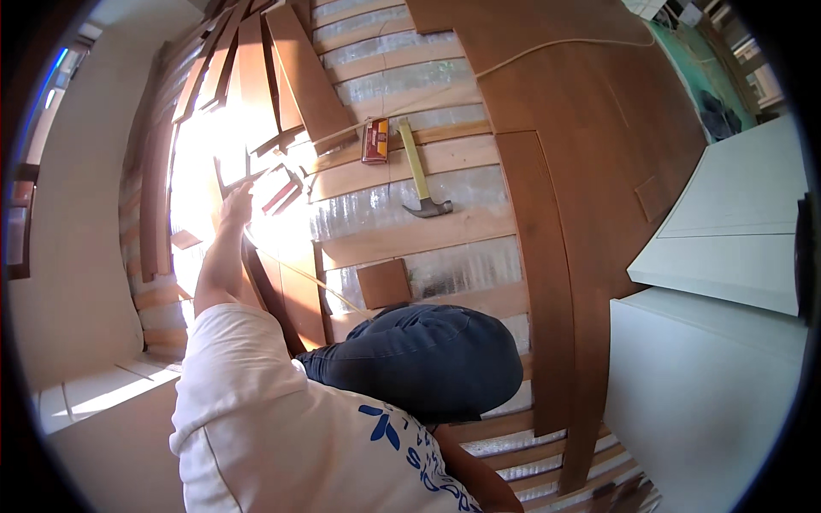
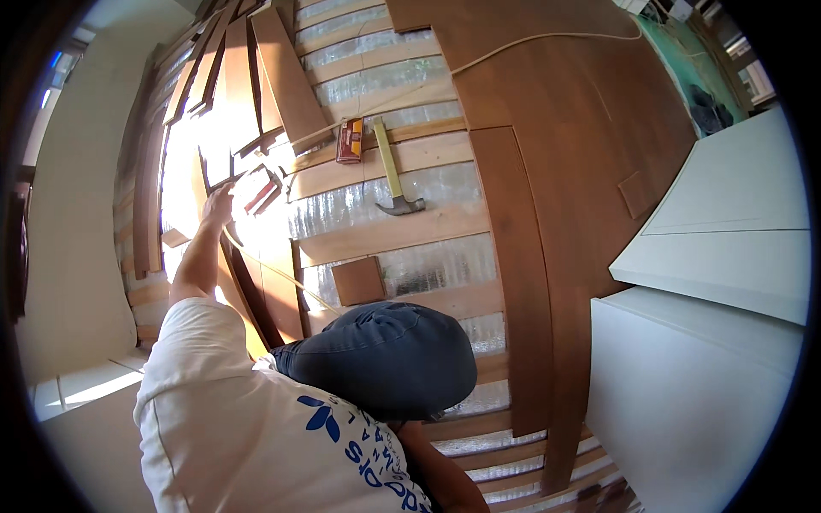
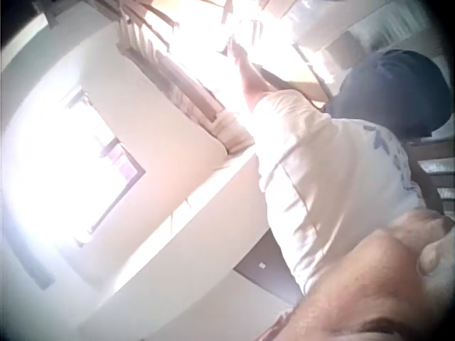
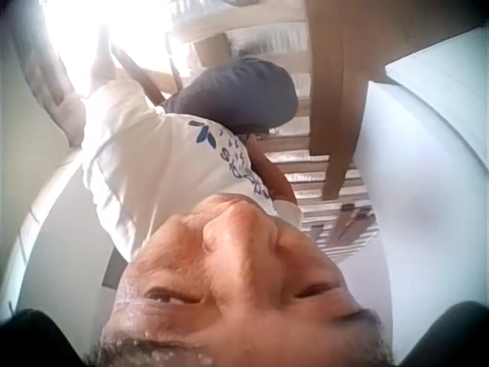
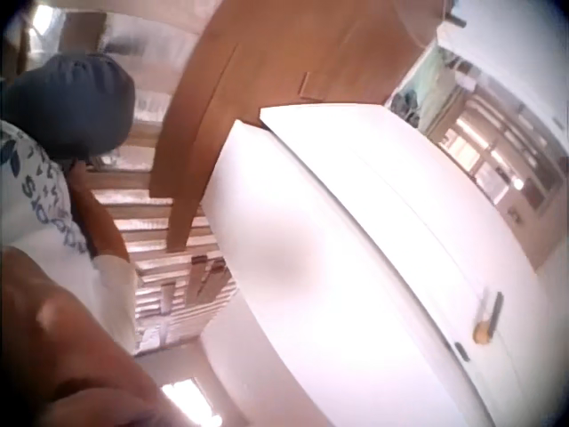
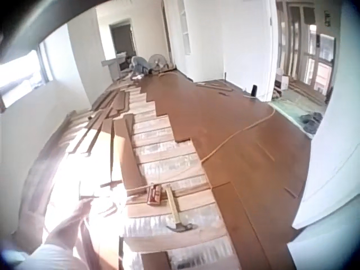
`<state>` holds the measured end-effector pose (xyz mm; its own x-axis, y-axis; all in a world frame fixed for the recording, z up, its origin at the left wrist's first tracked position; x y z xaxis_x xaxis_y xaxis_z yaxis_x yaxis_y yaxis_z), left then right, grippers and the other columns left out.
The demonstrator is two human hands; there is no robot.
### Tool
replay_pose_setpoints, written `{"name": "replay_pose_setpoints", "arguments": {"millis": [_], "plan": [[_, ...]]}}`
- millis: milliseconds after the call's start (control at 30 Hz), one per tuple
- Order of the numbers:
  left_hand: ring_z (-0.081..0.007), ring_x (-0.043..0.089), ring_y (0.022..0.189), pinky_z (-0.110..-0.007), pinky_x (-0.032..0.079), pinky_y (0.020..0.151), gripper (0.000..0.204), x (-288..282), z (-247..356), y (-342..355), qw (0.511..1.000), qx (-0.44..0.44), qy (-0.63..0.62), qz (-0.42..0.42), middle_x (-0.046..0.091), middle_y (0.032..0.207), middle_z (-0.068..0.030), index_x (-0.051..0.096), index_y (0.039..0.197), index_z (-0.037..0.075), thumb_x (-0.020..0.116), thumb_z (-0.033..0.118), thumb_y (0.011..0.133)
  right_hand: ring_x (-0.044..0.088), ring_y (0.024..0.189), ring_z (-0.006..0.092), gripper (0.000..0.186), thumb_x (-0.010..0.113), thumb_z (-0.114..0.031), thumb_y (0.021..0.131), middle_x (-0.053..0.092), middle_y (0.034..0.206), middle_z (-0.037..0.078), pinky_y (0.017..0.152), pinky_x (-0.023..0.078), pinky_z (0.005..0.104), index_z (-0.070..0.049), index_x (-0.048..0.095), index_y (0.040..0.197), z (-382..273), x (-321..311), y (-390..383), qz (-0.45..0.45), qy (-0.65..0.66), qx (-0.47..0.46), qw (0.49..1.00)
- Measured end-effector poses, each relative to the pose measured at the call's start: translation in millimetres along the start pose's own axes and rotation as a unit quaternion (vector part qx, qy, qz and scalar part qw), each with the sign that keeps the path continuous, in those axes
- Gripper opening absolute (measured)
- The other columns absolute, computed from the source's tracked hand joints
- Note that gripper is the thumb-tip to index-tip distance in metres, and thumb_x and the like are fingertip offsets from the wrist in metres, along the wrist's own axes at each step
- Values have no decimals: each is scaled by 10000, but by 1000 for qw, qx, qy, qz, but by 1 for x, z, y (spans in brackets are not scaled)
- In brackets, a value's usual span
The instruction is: The person applies adhesive from a tube to a floor board, positions it on the floor, and uses a nail gun to secure it.
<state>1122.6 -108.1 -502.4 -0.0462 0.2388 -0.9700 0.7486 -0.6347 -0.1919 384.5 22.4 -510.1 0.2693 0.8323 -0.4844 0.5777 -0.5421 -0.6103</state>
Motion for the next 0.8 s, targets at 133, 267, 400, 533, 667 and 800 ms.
{"name": "replay_pose_setpoints", "arguments": {"millis": [133, 267, 400, 533, 667, 800], "plan": [[-354, 625, 1247, -469, 506, 1025, 506, 45, 16, 5, 994, 10, 40, -103, 612, 1377, -176, 542, 1454, 176, 582, 420, 1013, 630, 1095, 422, 437, 717, -270, 877, 646, 1198, 239, 935, 528, 481, -10, 633, 1218, 10, -16, 13, 68, -17, 12, 997], [-323, 563, 1265, -478, 431, 1053, 530, 21, 129, 18, 980, 174, 21, 89, 557, 1376, -135, 510, 1458, 188, 648, 308, 961, 603, 1133, 431, 448, 716, -235, 866, 616, 1240, 247, 971, 508, 488, -5, 613, 1236, 38, -63, 44, 160, -67, 25, 985], [-311, 628, 1106, -475, 486, 943, 437, -32, 220, 12, 903, 362, -123, 195, 634, 1190, -94, 609, 1301, 151, 669, 81, 873, 575, 1171, 441, 464, 716, -201, 855, 586, 1281, 256, 1006, 489, 495, -1, 592, 1254, 46, -106, 87, 213, -94, 28, 972], [-367, 659, 951, -448, 533, 824, 310, -40, 350, -22, 813, 521, -258, 39, 661, 1037, -142, 640, 1203, 82, 662, 45, 895, 554, 1199, 448, 478, 715, -176, 846, 564, 1312, 262, 1033, 474, 501, 2, 576, 1268, 81, -132, 86, 270, -83, 86, 955], [-299, 676, 876, -413, 560, 756, 409, 5, 464, -90, 706, 609, -325, -156, 664, 1031, -154, 597, 1281, 72, 699, 41, 886, 558, 1194, 422, 371, 690, -214, 853, 584, 1295, 219, 1019, 487, 497, -9, 650, 1159, 85, -142, 42, 234, -70, 127, 961], [-230, 670, 981, -372, 565, 822, 483, 115, 518, -135, 691, 583, -306, -300, 643, 1207, -150, 521, 1409, 47, 690, 104, 960, 665, 1106, 369, 232, 656, -238, 871, 669, 1186, 157, 888, 578, 496, -96, 756, 1025, 90, -166, 25, 89, -73, 205, 972]]}}
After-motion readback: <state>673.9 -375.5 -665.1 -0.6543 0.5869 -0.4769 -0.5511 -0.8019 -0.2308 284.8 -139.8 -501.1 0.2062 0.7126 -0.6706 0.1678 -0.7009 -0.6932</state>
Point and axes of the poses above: each hand's wrist, its own y-axis towards the middle knuckle, its own x-axis out of the palm, z = x × y, the point moved 1 cm from there along y, towards the middle knuckle
